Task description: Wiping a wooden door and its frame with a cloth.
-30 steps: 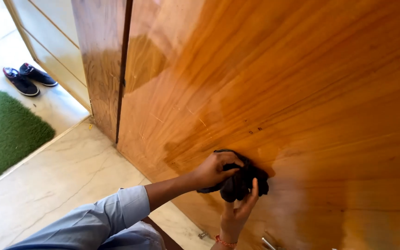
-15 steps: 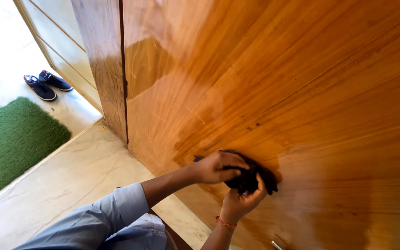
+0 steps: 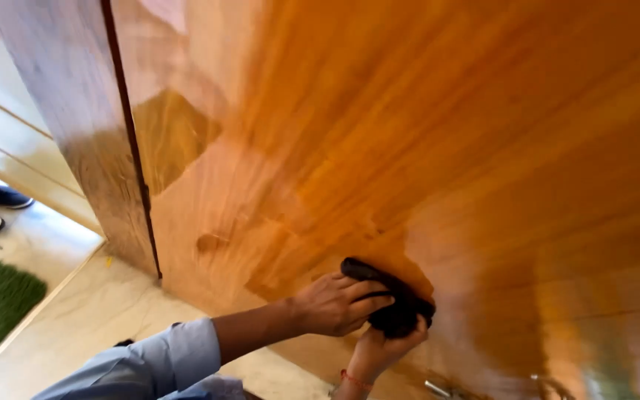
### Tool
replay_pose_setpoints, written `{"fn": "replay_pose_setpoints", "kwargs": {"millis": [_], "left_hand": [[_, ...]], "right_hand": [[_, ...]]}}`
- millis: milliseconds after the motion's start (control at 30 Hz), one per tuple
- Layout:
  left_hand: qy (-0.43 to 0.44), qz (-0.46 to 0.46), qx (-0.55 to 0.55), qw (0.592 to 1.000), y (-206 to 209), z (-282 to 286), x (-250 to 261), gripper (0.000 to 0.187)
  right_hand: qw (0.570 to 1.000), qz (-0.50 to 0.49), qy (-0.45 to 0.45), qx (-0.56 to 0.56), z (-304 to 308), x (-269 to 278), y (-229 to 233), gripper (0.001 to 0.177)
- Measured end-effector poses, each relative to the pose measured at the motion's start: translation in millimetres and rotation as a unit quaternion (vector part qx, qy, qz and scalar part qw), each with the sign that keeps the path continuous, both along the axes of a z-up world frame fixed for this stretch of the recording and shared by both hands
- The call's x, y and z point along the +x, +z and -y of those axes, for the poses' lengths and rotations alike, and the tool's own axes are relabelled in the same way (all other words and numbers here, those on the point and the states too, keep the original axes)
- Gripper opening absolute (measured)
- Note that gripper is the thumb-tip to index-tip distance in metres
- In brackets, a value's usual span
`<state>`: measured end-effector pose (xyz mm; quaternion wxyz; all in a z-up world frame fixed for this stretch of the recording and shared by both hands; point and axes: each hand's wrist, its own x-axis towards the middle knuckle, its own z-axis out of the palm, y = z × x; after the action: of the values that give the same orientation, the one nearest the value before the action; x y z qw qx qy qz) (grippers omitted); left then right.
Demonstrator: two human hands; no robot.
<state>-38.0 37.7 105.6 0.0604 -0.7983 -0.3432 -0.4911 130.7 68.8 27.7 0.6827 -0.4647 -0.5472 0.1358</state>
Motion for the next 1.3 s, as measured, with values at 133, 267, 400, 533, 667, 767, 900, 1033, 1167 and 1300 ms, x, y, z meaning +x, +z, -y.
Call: {"fn": "replay_pose_setpoints", "kwargs": {"millis": [133, 267, 400, 533, 667, 767, 900, 1033, 1167, 1300], "left_hand": [[0.071, 0.0, 0.026, 0.997, 4.1, 13.7, -74.5, 0.048], [0.116, 0.006, 0.017, 0.993, -15.9, 28.8, -157.1, 0.045], [0.159, 0.09, 0.008, 0.983, -47.2, 34.6, -207.5, 0.037], [0.153, 0.21, 0.003, 0.966, -48.4, 34.5, -181.9, 0.028], [0.113, 0.226, -0.028, 0.967, -30.5, 27.1, -134.4, 0.028], [0.037, 0.199, -0.06, 0.977, -24.3, 21.0, -97.5, 0.033], [-0.055, 0.128, -0.125, 0.982, -10.6, 25.7, -49.6, 0.05], [-0.077, 0.095, -0.198, 0.973, -8.1, 33.0, -52.5, 0.064], [-0.015, 0.115, -0.2, 0.973, -9.5, 49.8, -93.8, 0.06], [0.086, 0.151, -0.15, 0.973, -18.4, 65.9, -155.7, 0.053]], "right_hand": [[0.997, 0.069, -0.031, 0.008, 8.4, -84.5, 4.0, 0.057], [0.993, 0.099, -0.047, 0.041, 15.5, -170.0, 5.1, 0.053], [0.967, 0.212, -0.041, 0.137, 19.1, -224.7, -2.0, 0.044], [0.965, 0.236, -0.008, 0.117, 16.0, -210.5, -21.8, 0.042], [0.965, 0.249, -0.021, 0.083, 28.5, -161.6, 5.4, 0.047], [0.966, 0.235, -0.07, 0.079, 32.3, -115.7, 16.0, 0.05], [0.976, 0.181, -0.119, -0.013, 38.0, -47.1, 9.7, 0.055], [0.978, 0.174, -0.092, -0.061, 29.2, -46.7, -9.6, 0.064], [0.995, 0.093, -0.033, -0.017, 28.9, -103.2, 5.7, 0.057], [0.984, 0.162, -0.06, 0.051, 30.5, -184.8, 3.9, 0.057]]}}
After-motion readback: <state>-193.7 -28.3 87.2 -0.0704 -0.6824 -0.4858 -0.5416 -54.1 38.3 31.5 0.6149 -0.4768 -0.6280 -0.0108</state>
